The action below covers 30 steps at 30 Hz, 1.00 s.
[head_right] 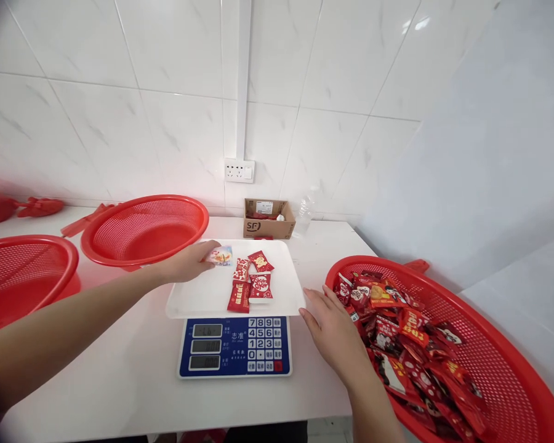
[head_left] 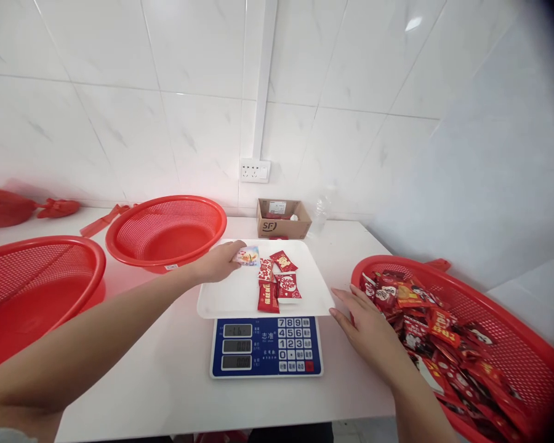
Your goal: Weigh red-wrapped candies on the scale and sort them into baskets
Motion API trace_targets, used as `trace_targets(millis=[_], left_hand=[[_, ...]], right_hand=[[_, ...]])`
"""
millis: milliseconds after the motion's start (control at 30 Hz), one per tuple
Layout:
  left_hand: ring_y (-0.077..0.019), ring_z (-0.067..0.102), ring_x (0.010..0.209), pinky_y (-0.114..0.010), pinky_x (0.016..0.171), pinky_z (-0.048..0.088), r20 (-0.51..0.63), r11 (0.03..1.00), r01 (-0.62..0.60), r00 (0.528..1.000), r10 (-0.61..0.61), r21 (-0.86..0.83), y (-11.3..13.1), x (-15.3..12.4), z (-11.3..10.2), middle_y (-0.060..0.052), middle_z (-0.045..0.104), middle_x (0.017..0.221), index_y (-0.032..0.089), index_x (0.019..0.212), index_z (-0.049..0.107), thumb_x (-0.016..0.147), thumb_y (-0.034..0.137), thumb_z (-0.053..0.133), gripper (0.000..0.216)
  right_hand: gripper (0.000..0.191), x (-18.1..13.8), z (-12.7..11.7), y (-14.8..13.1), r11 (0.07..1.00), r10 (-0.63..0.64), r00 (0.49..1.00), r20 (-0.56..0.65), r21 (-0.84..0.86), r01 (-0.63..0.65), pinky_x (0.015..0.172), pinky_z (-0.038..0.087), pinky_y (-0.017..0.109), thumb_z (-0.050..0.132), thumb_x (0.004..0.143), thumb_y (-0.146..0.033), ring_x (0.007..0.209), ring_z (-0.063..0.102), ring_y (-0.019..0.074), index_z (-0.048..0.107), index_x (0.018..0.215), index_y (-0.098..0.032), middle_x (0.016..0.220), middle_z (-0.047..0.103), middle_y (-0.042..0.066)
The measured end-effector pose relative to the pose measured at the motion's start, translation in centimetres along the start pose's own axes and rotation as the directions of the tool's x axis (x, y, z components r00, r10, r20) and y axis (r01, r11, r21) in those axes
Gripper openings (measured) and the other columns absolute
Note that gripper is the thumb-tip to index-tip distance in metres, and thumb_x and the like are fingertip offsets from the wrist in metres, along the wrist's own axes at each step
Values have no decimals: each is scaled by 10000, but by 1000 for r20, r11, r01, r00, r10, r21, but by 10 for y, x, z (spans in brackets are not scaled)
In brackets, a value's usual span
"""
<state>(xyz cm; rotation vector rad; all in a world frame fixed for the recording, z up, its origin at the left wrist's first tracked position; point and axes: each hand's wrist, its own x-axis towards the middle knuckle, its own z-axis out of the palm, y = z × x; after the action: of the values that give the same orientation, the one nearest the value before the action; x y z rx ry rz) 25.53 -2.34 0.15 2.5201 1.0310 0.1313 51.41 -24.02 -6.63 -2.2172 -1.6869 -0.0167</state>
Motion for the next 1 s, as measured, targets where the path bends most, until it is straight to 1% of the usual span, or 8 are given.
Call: trace_targets(millis=[100,267,467,667,767,833,900,1000], left_hand=[[-251,632,1070,-316,797,533,-89,998,58,994,-60,-22,-9,-1,-13,-60,643,1207,245,1266,504,869,223,526,398],[-277,623,1048,-364,844,510,-236,979,203,951,-200,-13,-35,-5,-36,-100,587,1224,225,1219,556,883,272,539,340],[-227,634,968,-428,813,542,-246,936,352,907,-342,-6,-66,-11,-51,-91,617,1175,171,1226,559,928,327,589,337],[-223,640,964,-410,811,551,-299,915,404,873,-386,-4,-81,-14,-47,-87,622,1182,195,1212,578,941,350,567,312],[-286,576,1130,-495,901,505,-377,932,363,866,-329,21,-77,-11,-39,-120,547,1312,188,1307,506,944,371,550,409],[-349,458,1276,-555,977,435,-396,958,279,888,-233,61,-67,-8,-30,-156,476,1400,172,1363,450,946,378,528,472],[-370,355,1360,-554,1050,362,-356,983,146,929,-98,108,-50,-4,-18,-175,437,1448,163,1375,441,941,373,513,487],[-303,338,1394,-447,1137,286,-211,986,-92,970,120,140,-16,1,7,-151,418,1490,163,1387,439,919,425,534,544]], right_hand=[[479,0,0,0,1000,5,1000,29,-15,-4,1049,426,575,373,934,-360,1359,414,354,602,1271,-109,1321,622,136],[472,0,0,0,999,-5,999,33,-42,6,1044,439,563,364,939,-358,1363,410,349,600,1268,-115,1317,626,128],[466,0,1,1,998,-22,999,24,-54,24,1040,450,540,356,947,-354,1354,421,349,606,1265,-122,1303,636,121],[438,0,1,2,998,-27,999,29,-54,28,1028,463,538,368,948,-342,1351,428,341,616,1253,-147,1313,632,109],[455,0,-1,0,998,-11,999,50,-65,15,1046,444,539,357,948,-334,1362,409,350,610,1264,-125,1323,625,111],[464,0,-2,-2,998,-5,998,61,-68,9,1056,433,536,351,950,-331,1367,397,354,603,1275,-114,1331,619,111],[464,0,-3,-3,997,1,998,66,-71,3,1057,434,529,352,953,-330,1371,392,353,598,1283,-116,1341,612,108],[453,-1,-3,-4,998,7,998,69,-70,-3,1051,441,521,356,956,-328,1373,390,348,598,1284,-130,1345,610,100]])
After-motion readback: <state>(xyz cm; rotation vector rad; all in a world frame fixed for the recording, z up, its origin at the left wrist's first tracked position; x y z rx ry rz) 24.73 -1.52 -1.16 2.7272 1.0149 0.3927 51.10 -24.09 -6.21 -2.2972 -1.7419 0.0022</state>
